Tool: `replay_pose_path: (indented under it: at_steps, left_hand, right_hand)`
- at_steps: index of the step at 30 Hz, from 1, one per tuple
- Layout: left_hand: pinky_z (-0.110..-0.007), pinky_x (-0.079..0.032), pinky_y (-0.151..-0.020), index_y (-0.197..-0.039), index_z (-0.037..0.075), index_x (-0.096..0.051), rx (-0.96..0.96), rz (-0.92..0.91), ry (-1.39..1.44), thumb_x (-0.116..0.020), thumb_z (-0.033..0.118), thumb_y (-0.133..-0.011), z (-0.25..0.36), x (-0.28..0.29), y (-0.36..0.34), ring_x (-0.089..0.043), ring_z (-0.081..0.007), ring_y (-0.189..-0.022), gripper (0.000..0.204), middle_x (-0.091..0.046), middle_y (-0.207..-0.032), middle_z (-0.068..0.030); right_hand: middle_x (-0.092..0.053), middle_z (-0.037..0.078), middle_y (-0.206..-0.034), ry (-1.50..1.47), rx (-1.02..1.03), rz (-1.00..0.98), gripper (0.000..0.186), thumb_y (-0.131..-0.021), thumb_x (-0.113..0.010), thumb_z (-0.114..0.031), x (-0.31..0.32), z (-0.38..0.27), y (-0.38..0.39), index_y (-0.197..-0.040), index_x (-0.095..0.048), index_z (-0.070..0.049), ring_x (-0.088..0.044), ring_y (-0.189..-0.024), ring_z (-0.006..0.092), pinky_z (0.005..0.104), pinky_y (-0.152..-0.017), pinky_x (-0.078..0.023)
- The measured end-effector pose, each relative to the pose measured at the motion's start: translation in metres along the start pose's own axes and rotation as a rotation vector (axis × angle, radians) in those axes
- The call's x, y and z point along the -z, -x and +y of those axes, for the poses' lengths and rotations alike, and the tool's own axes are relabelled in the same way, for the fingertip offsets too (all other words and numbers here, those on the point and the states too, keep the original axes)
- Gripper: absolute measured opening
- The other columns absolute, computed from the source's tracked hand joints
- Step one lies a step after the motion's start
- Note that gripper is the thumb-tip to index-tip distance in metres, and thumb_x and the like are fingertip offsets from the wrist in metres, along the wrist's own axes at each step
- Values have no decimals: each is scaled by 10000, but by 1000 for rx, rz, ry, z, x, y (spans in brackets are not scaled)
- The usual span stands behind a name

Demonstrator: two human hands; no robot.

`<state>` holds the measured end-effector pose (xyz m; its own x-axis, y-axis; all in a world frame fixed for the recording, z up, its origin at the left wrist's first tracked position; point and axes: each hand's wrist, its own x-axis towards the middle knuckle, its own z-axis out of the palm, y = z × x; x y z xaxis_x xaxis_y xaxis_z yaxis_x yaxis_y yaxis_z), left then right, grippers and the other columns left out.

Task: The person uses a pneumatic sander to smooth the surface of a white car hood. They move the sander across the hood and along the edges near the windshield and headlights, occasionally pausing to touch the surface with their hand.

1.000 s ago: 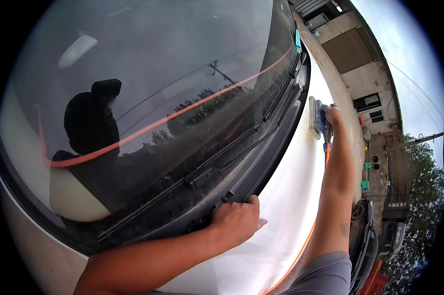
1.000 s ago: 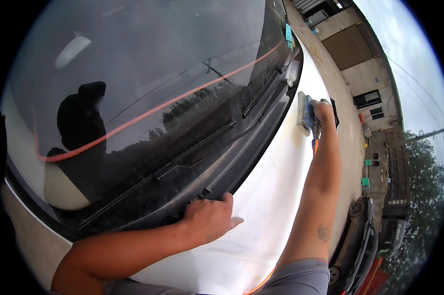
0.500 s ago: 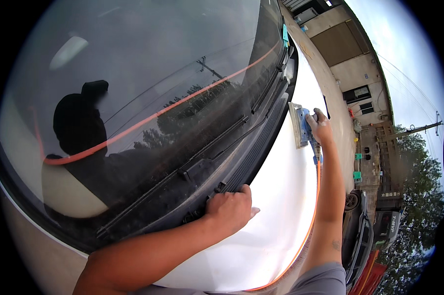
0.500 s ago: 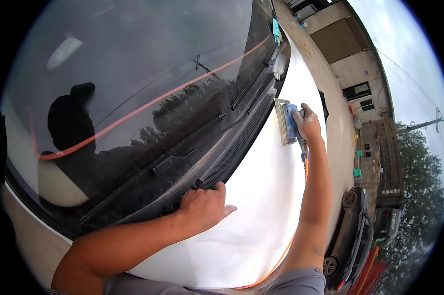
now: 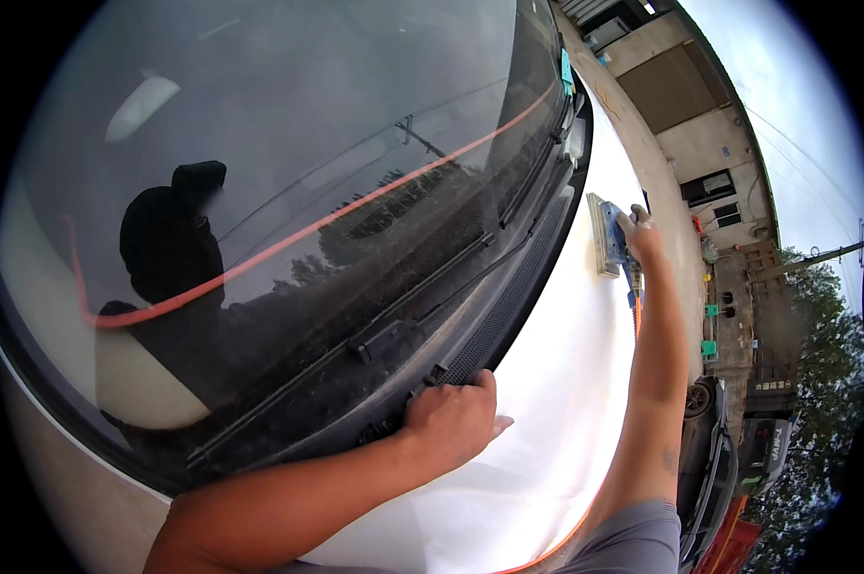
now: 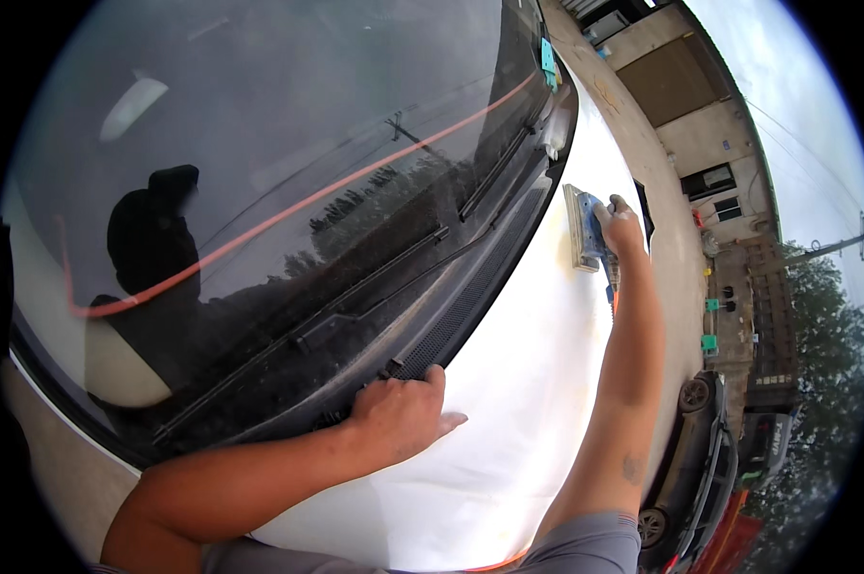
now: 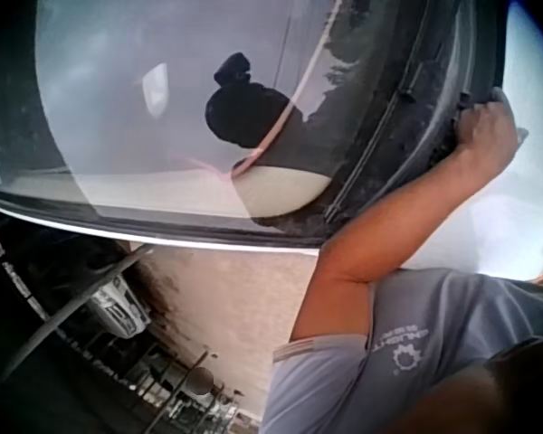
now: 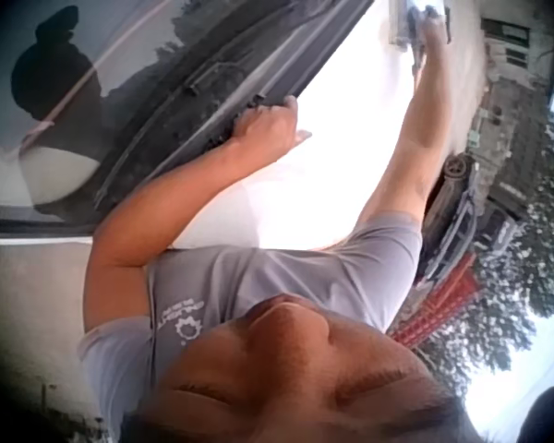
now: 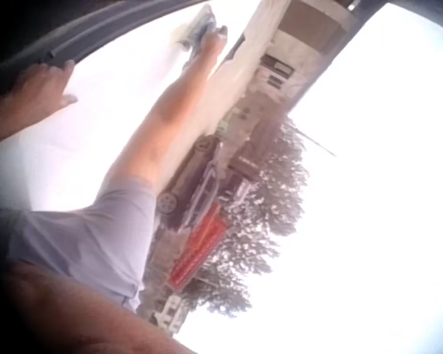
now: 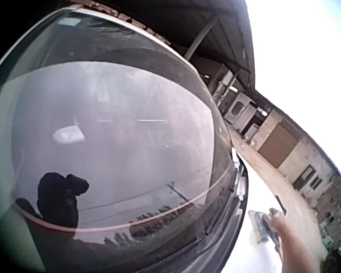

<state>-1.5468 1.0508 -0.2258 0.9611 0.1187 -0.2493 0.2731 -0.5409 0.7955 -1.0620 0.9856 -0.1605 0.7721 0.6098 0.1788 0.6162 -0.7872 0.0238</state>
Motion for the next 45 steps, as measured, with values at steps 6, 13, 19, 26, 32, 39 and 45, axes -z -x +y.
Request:
replay_pose_path:
  at_steps: [6, 13, 19, 26, 32, 39, 45]
  left_hand:
    - [-447, -620, -631, -1154, -70, -545, -14, 41, -37, -641, 490, -993, -4, -4, 10, -762, -349, -710, 591, -732, -762, -192]
    - [-451, -620, -645, -1116, -46, -552, 13, 46, -12, -638, 498, -993, -6, -1, 4, -762, -349, -726, 564, -732, -761, -177]
    - [-474, -617, -630, -1066, -30, -539, -13, 30, 2, -652, 490, -987, -9, -4, 2, -755, -377, -702, 538, -715, -720, -180]
    - [-469, -617, -606, -1079, -35, -540, -47, 70, 24, -657, 491, -984, -11, -8, 9, -755, -360, -677, 546, -715, -712, -175]
    - [-472, -620, -634, -1093, -38, -540, -24, 78, -3, -648, 488, -989, -14, 0, 17, -761, -355, -712, 546, -730, -750, -186]
    - [-474, -621, -652, -1089, -33, -529, -1, 62, 9, -646, 481, -991, -17, -2, 11, -762, -364, -730, 537, -730, -758, -194]
    - [-478, -621, -660, -1108, -44, -528, -14, 9, 36, -647, 476, -992, -18, -3, 10, -760, -373, -730, 546, -729, -752, -192]
  right_hand:
    - [-662, 158, -825, -119, 81, -12, 595, -965, -682, -393, 20, -54, 77, -1362, -604, 44, -672, -833, 304, 380, -810, -522]
    - [-698, 176, -895, -91, 65, 19, 627, -950, -689, -408, 9, -46, 30, -1374, -602, 46, -690, -881, 315, 388, -848, -526]
    - [-678, 273, -1300, -19, -23, 6, 674, -957, -644, -436, -17, 3, -30, -1424, -568, 43, -646, -1237, 381, 399, -1075, -472]
    - [-723, 250, -1154, 29, -1, -14, 666, -960, -645, -435, -2, -17, -5, -1414, -572, 46, -692, -1120, 368, 403, -986, -510]
    - [-719, 219, -965, -54, 91, -28, 592, -971, -661, -425, 23, -91, 67, -1372, -605, 7, -710, -954, 372, 421, -865, -534]
    - [-728, 240, -1040, -23, 73, 5, 612, -957, -662, -413, 4, -61, 24, -1358, -610, 46, -705, -1025, 381, 422, -922, -527]
    - [-685, 288, -1272, -6, -77, -10, 662, -946, -641, -407, -14, -16, -14, -1395, -577, 74, -662, -1212, 386, 404, -1057, -483]
